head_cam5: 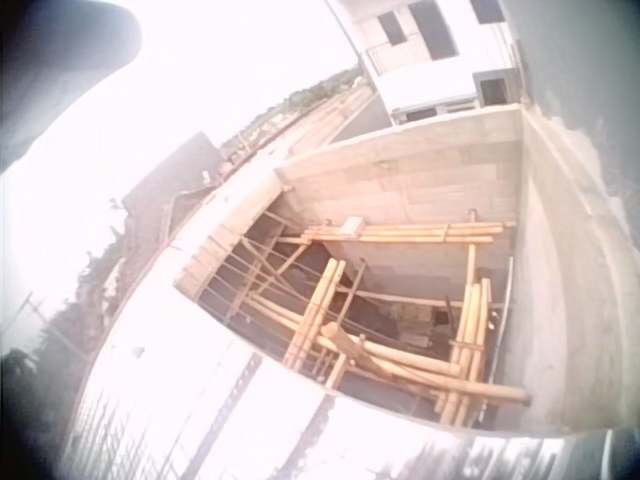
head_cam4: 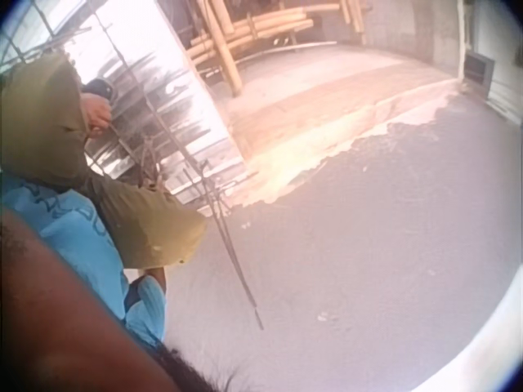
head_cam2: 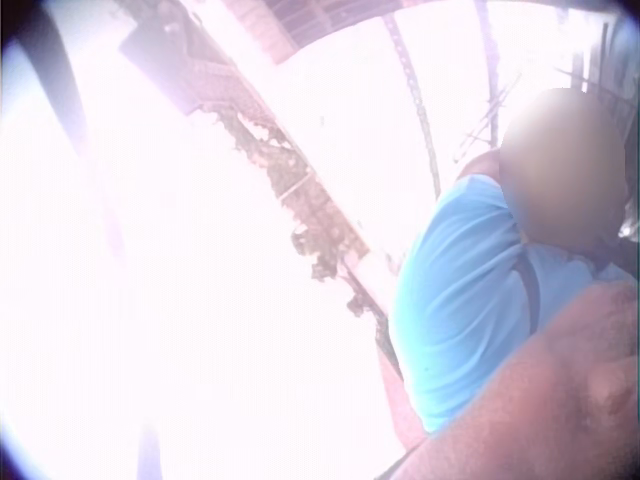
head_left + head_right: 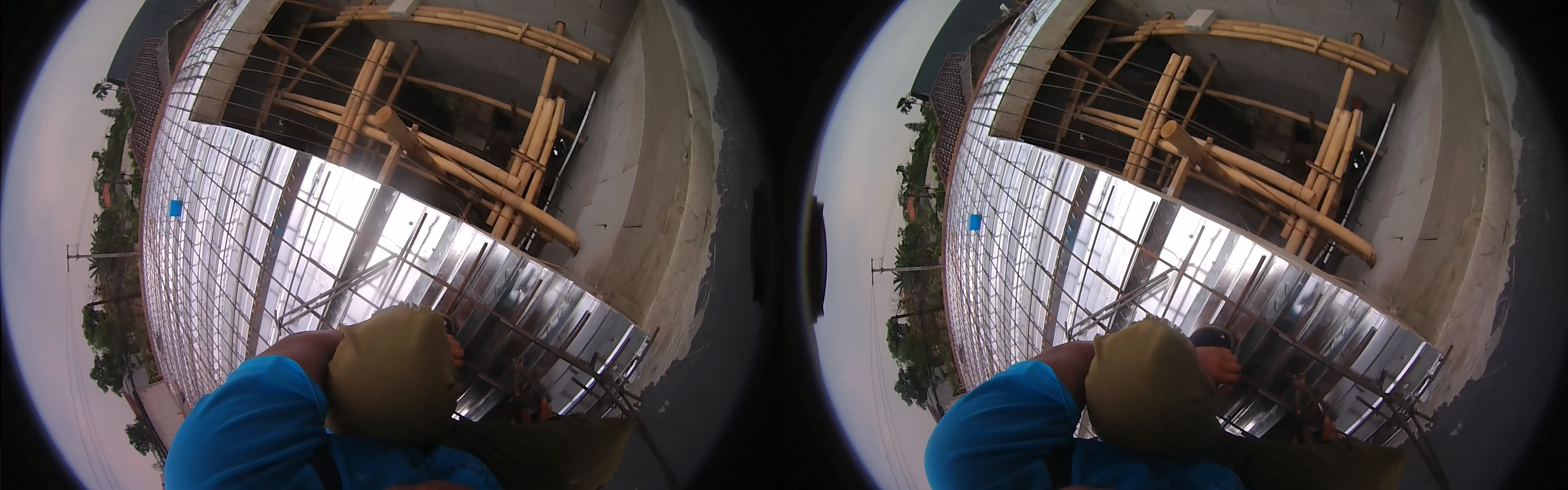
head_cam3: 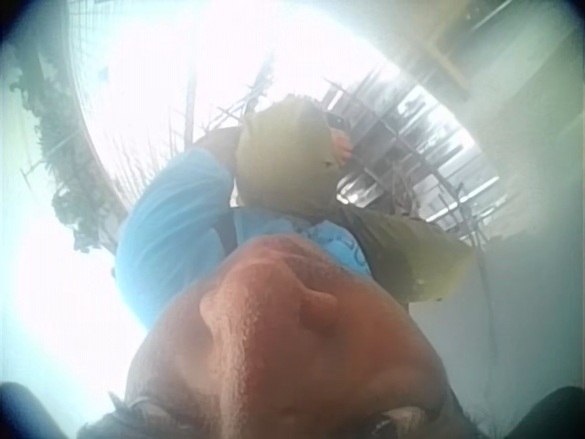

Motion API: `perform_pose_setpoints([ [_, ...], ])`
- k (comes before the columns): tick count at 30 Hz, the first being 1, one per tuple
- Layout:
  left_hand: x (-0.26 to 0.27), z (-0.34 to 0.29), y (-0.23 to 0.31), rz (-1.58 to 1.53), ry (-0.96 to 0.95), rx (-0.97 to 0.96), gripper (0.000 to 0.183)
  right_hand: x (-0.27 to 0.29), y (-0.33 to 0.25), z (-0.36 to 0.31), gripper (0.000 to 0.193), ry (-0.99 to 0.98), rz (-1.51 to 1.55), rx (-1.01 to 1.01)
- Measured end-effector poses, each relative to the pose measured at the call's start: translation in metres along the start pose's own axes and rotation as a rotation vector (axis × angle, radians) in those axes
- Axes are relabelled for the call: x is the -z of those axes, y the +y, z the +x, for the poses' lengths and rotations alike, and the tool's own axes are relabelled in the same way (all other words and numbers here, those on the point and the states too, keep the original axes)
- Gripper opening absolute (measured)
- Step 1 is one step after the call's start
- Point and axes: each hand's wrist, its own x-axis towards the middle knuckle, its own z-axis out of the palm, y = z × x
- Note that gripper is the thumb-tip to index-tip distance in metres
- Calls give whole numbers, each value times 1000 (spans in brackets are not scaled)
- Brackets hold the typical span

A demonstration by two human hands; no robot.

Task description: The person ties intersecting steel rebar rods together using wire and pliers on a construction site. They repeatedly position the rods, wrap wire around the joints, and twist the wire to secure the rebar grid.

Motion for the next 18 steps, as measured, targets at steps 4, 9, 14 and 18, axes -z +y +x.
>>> perform_pose_setpoints([
  [4, -3, -3, 0, 12, -19, 5, 22, 0, 0, 4, 50, 8, -22, 7],
  [9, -9, -8, -2, 22, -4, 13, 24, 0, -1, 5, 50, 6, -39, 6],
  [14, -8, -6, 1, 20, -39, 32, 25, -1, -2, 6, 51, -6, -61, 4],
  [18, -12, -10, 3, 46, -29, 29, 26, 3, -3, 4, 51, -53, -101, -4],
])
